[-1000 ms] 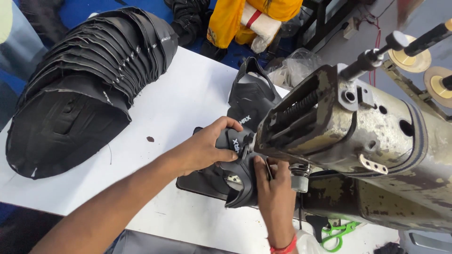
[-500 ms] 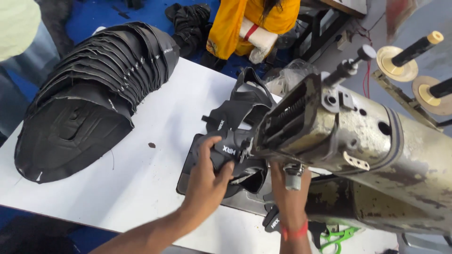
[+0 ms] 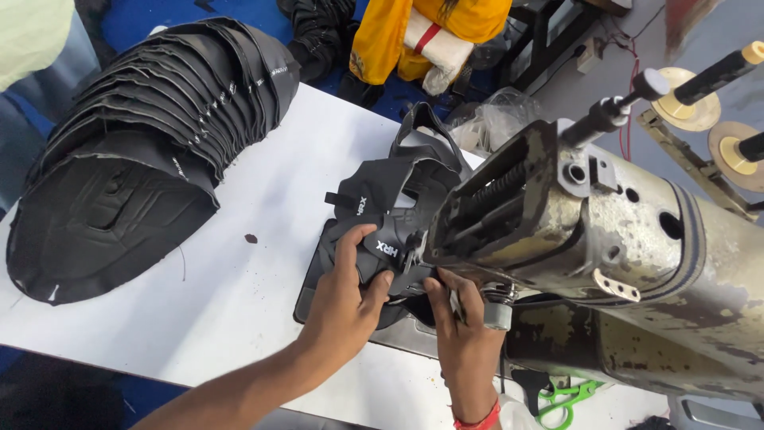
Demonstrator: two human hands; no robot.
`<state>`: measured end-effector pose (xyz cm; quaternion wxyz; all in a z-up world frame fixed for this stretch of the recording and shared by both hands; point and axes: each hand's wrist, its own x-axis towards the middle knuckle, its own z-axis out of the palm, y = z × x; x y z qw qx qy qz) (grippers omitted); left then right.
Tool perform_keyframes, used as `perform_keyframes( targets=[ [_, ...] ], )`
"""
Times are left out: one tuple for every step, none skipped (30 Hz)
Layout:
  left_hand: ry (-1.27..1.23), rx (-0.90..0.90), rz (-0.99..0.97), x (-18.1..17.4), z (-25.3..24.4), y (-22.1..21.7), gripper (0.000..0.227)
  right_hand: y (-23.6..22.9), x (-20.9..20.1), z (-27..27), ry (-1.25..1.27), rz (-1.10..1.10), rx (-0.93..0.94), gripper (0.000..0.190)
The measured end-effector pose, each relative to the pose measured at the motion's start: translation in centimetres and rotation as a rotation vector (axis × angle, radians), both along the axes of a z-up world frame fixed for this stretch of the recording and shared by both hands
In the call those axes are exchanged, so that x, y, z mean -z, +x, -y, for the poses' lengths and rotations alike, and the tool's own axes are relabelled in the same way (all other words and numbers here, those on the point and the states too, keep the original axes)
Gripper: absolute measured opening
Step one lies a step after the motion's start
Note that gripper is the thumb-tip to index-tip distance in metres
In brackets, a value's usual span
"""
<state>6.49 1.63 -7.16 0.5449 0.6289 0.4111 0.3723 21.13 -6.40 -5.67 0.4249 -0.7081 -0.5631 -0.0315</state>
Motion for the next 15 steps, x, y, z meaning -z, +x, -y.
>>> perform_keyframes(
  targets=[
    [0.001, -0.001, 0.000, -0.6, -0.4, -0.2, 0.057, -0.2, -0.2, 0.0, 0.001, 0.000, -0.001, 0.015],
    [-0.027, 0.050, -0.028, -1.1, -0.8, -0.4, 0.057, -0.4, -0.3, 0.0, -0.073, -0.056, 0.067, 0.018],
    [-0.056, 0.100, -0.057, -1.6, -1.2, -0.6, 0.058, -0.7, -0.4, 0.0, -0.148, -0.112, 0.135, 0.021],
    [-0.059, 0.102, -0.058, -1.8, -1.7, -0.8, 0.058, -0.9, -0.4, 0.1, -0.151, -0.114, 0.136, 0.021],
    [-0.020, 0.157, -0.120, -2.1, -2.1, -1.1, 0.057, -1.2, -0.5, 0.2, -0.129, -0.132, 0.128, 0.022],
    [0.026, 0.212, -0.180, -2.5, -2.8, -1.3, 0.056, -1.4, -0.7, 0.1, -0.100, -0.149, 0.118, 0.024],
    [0.030, 0.212, -0.181, -3.1, -3.5, -1.7, 0.056, -1.3, -0.6, 0.4, -0.096, -0.150, 0.118, 0.024],
    [0.124, 0.218, -0.391, -3.8, -4.3, -2.0, 0.039, -1.2, -0.5, 0.6, -0.065, -0.118, 0.084, 0.024],
    [0.217, 0.221, -0.602, -4.4, -5.0, -2.3, 0.024, -1.1, -0.4, 0.8, -0.034, -0.087, 0.050, 0.025],
    [0.222, 0.218, -0.602, -4.4, -5.8, -2.4, 0.024, -0.7, -0.3, 0.6, -0.028, -0.086, 0.049, 0.025],
    [0.327, 0.112, -0.546, -4.4, -6.5, -2.6, 0.028, -0.3, -0.2, 0.5, 0.007, -0.043, 0.037, 0.026],
    [0.428, 0.006, -0.491, -4.4, -7.1, -2.9, 0.033, 0.0, 0.0, 0.5, 0.041, -0.003, 0.024, 0.028],
    [0.431, 0.005, -0.494, -2.9, -7.8, -2.6, 0.033, 0.4, -0.4, 0.0, 0.044, -0.006, 0.022, 0.028],
    [0.182, 0.123, -0.411, -1.5, -8.4, -2.4, 0.050, 0.7, -0.8, -0.4, -0.051, -0.164, 0.159, 0.026],
    [-0.067, 0.236, -0.324, -0.2, -9.0, -2.3, 0.070, 1.0, -1.3, -0.9, -0.149, -0.321, 0.292, 0.026]
  ],
)
